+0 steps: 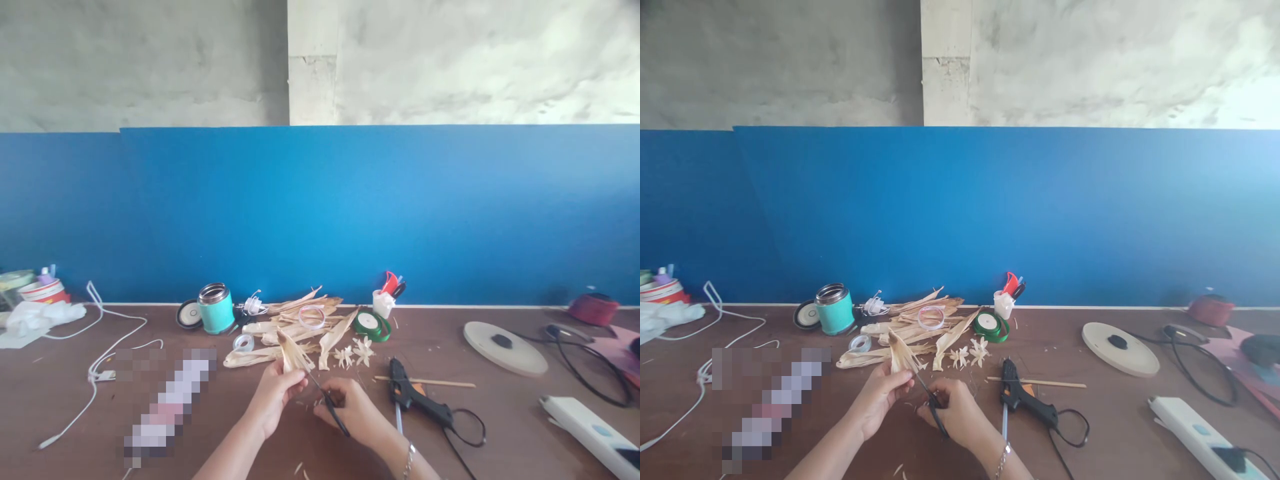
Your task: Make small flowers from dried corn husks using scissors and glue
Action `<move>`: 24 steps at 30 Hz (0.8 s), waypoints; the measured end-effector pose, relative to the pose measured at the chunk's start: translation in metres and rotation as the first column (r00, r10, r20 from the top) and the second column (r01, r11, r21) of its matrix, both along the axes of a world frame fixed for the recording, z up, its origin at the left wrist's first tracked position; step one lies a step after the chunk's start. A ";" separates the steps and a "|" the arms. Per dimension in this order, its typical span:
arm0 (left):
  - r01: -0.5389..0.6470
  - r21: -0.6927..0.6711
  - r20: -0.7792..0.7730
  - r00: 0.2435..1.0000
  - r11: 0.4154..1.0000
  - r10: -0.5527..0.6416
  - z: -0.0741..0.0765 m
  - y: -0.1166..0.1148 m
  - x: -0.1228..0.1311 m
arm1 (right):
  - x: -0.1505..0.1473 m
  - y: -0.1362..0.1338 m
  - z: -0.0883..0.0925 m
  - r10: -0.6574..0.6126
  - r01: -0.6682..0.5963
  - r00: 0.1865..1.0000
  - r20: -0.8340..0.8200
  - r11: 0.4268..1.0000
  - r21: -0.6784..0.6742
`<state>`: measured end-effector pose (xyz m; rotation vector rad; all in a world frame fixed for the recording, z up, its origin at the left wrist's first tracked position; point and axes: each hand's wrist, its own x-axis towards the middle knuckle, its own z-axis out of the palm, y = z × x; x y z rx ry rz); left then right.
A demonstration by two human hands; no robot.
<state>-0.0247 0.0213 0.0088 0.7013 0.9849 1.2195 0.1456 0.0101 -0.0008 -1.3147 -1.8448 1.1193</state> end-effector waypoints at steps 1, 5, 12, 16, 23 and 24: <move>-0.001 0.002 -0.002 1.000 1.000 0.001 0.001 0.000 0.000 | 0.000 0.000 0.000 -0.002 0.002 1.000 0.004 1.000 0.005; 0.010 0.007 -0.007 1.000 1.000 -0.010 0.002 -0.001 -0.001 | 0.001 0.000 0.000 -0.002 0.002 1.000 0.012 1.000 0.009; -0.009 0.010 -0.073 0.997 1.000 0.009 0.002 0.002 -0.004 | 0.001 0.000 0.001 -0.006 0.007 1.000 0.014 1.000 -0.024; -0.013 0.018 -0.119 0.993 1.000 0.015 0.002 0.003 -0.005 | 0.001 -0.001 0.006 0.009 -0.008 0.999 0.039 1.000 -0.029; -0.015 0.043 -0.072 0.997 0.999 0.018 0.001 0.003 -0.005 | 0.002 0.002 0.000 -0.002 0.002 1.000 -0.005 1.000 -0.015; -0.014 0.049 -0.065 0.998 0.999 0.017 0.001 0.003 -0.005 | 0.002 0.002 -0.001 -0.001 0.001 1.000 -0.012 1.000 -0.018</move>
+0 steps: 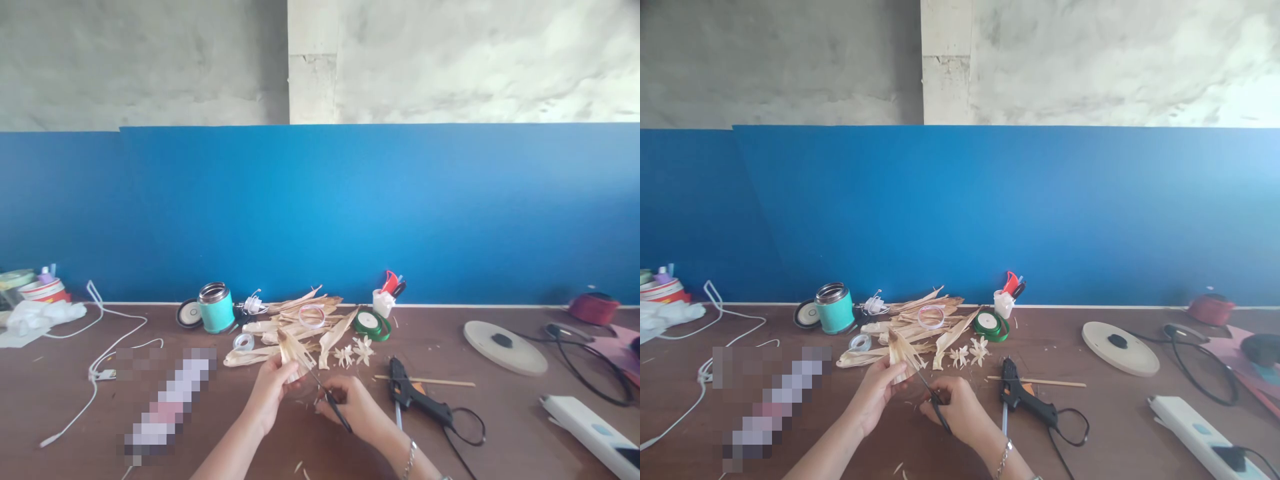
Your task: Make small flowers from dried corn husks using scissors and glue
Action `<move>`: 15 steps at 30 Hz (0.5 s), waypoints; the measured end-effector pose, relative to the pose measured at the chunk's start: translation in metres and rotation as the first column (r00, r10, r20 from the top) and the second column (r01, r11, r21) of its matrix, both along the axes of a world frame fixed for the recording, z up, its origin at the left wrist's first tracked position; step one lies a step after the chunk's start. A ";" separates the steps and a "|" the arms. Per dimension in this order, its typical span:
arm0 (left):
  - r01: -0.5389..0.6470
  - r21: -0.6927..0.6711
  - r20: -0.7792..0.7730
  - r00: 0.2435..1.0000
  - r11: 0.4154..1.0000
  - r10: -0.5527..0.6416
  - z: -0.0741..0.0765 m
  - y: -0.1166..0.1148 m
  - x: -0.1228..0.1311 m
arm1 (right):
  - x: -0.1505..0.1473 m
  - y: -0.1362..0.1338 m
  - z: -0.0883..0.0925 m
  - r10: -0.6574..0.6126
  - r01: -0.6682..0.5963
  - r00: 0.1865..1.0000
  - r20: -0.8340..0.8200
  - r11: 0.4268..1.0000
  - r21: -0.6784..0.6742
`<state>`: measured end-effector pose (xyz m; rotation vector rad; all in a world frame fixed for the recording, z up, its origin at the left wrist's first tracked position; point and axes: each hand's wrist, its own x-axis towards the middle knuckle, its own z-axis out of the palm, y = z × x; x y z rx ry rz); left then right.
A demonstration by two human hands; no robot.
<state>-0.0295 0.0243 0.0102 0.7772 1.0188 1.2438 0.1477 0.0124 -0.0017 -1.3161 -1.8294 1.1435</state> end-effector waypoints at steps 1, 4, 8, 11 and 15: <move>0.001 0.004 0.005 1.000 1.000 -0.001 0.000 0.000 0.000 | 0.000 0.000 -0.001 0.000 0.000 1.000 -0.005 1.000 -0.002; -0.008 0.003 0.012 1.000 1.000 0.008 0.001 -0.001 0.001 | 0.001 0.002 -0.003 -0.004 0.004 1.000 0.003 1.000 0.004; -0.016 -0.008 0.021 1.000 1.000 0.016 0.000 -0.001 0.001 | 0.003 0.004 -0.008 0.014 -0.014 1.000 -0.009 1.000 0.022; -0.019 -0.015 0.034 0.999 1.000 0.020 -0.002 0.000 0.000 | 0.003 0.004 -0.010 0.010 -0.010 1.000 -0.017 1.000 0.012; 0.009 -0.026 0.042 0.999 1.000 -0.008 -0.003 -0.001 0.001 | 0.002 0.004 -0.011 -0.005 0.004 1.000 -0.028 0.999 -0.042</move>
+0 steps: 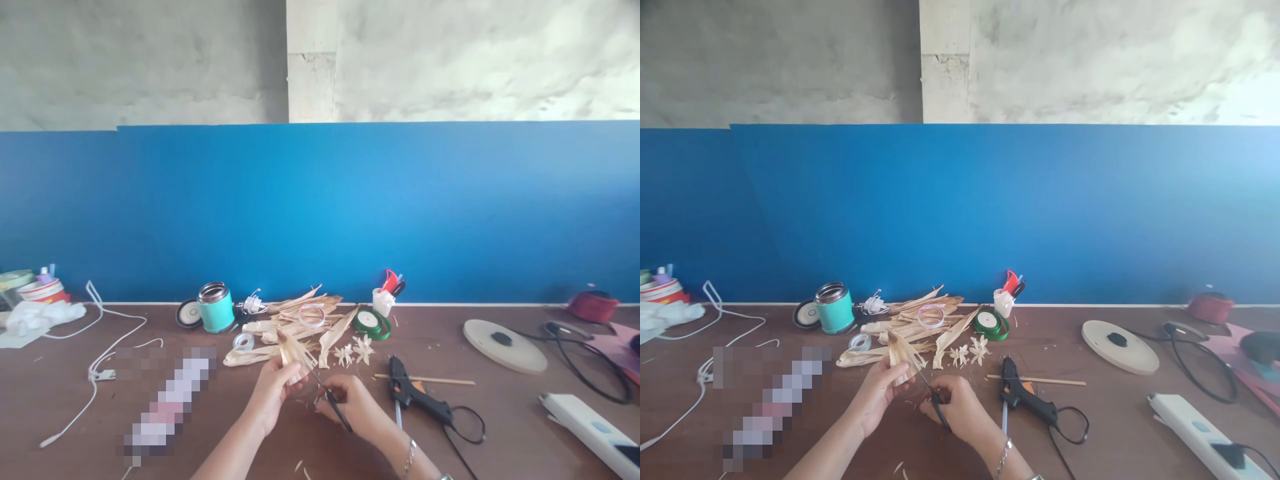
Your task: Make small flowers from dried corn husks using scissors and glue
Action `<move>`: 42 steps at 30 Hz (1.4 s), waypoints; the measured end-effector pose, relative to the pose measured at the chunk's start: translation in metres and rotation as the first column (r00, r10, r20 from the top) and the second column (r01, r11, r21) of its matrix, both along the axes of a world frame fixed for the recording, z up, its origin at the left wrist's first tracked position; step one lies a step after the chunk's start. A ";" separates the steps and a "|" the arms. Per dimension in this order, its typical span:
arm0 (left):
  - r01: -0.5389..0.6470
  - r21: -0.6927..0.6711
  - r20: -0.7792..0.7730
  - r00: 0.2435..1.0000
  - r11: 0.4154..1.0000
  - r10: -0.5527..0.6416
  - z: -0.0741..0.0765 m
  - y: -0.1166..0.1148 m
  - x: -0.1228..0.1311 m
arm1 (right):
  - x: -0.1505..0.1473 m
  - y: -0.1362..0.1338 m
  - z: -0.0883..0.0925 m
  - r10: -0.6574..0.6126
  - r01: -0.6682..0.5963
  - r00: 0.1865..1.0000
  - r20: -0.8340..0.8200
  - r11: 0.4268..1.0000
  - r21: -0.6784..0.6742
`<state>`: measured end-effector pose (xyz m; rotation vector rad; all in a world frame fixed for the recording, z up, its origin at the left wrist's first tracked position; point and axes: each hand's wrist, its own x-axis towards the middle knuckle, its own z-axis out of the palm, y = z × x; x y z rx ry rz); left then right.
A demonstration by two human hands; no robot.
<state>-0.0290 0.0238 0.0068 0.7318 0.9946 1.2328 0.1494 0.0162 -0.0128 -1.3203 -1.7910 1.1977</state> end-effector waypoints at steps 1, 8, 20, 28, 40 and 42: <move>0.008 0.001 0.003 1.000 1.000 -0.008 0.000 0.000 0.000 | 0.000 0.000 0.000 -0.001 0.001 1.000 -0.006 1.000 -0.005; 0.024 -0.006 0.036 0.999 1.000 -0.024 0.002 -0.001 0.002 | -0.002 0.000 0.004 -0.009 0.009 1.000 -0.012 1.000 -0.006; 0.034 -0.039 0.052 0.998 0.999 -0.032 0.001 -0.002 0.002 | -0.004 -0.004 0.012 0.001 -0.004 0.997 -0.072 0.999 -0.045; 0.062 -0.054 0.071 0.996 0.997 -0.058 0.002 -0.004 0.005 | -0.005 -0.003 0.008 -0.003 -0.004 0.994 -0.108 0.998 -0.060; 0.118 -0.022 0.070 0.991 0.993 -0.116 -0.001 -0.005 0.005 | -0.006 -0.001 -0.004 0.001 -0.014 0.987 -0.160 0.997 -0.075; 0.115 -0.027 0.072 0.991 0.993 -0.112 -0.002 -0.004 0.004 | -0.006 -0.001 -0.004 0.007 -0.017 0.986 -0.168 0.998 -0.056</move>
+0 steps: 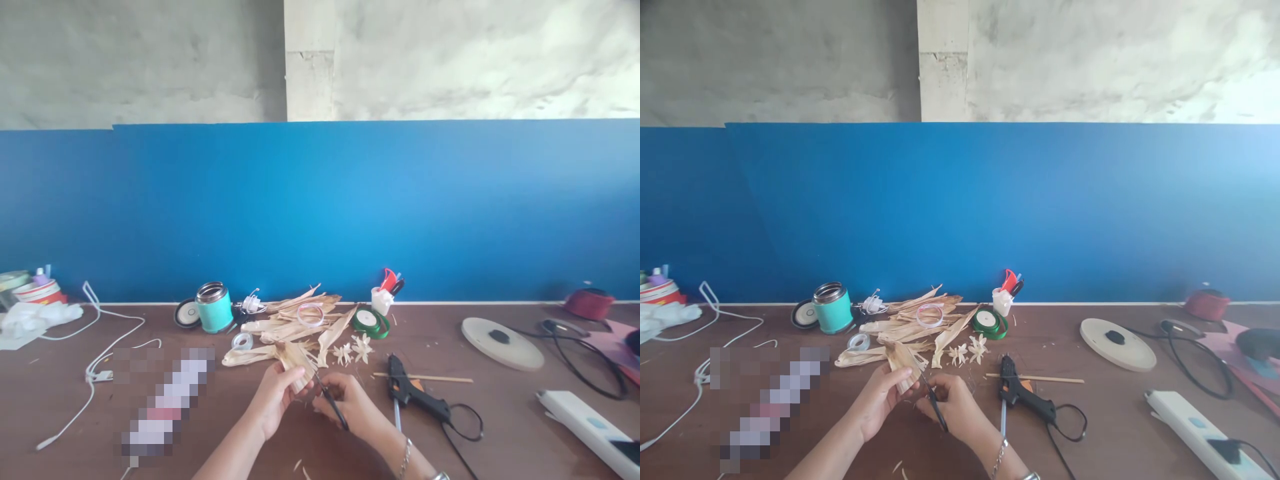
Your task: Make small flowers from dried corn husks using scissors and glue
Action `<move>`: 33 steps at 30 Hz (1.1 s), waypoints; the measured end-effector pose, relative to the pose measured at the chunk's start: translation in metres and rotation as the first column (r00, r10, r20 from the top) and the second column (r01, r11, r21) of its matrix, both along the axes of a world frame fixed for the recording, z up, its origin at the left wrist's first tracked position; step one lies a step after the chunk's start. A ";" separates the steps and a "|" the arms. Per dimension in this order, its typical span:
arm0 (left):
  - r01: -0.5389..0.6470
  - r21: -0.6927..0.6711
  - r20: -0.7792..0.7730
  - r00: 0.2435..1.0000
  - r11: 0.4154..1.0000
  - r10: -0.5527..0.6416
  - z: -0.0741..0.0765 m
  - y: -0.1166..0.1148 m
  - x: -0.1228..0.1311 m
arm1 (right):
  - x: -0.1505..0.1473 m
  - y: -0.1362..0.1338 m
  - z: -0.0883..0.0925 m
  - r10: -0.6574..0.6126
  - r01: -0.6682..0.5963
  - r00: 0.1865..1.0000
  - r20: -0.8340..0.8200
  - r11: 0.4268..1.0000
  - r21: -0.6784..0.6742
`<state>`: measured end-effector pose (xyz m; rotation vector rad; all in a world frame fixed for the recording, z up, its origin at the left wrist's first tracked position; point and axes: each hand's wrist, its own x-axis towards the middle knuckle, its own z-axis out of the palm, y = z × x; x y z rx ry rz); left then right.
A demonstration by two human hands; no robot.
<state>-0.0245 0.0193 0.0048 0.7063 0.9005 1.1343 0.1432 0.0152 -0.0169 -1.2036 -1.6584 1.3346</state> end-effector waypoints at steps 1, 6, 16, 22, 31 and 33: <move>0.001 -0.002 0.001 1.000 1.000 -0.001 0.000 0.000 0.000 | 0.000 0.000 0.000 0.000 0.000 1.000 0.001 1.000 0.009; 0.011 -0.007 0.015 1.000 1.000 -0.011 -0.002 0.000 0.000 | 0.000 0.000 0.002 -0.001 0.002 1.000 0.017 1.000 -0.011; 0.072 0.030 0.028 0.997 0.997 -0.073 0.003 -0.004 0.003 | -0.002 -0.001 0.000 0.030 -0.030 0.999 -0.041 1.000 0.003; 0.069 0.014 0.040 0.997 0.998 -0.070 -0.002 -0.002 0.002 | -0.003 -0.002 0.005 0.010 -0.009 0.999 -0.039 0.999 0.031; 0.064 -0.018 0.042 0.997 0.998 -0.063 0.002 -0.004 0.003 | -0.003 -0.001 0.002 0.003 -0.002 1.000 -0.018 0.999 0.049; 0.065 -0.019 0.042 0.997 0.998 -0.064 0.002 -0.004 0.003 | -0.003 -0.001 0.001 -0.002 0.003 1.000 -0.010 0.998 0.055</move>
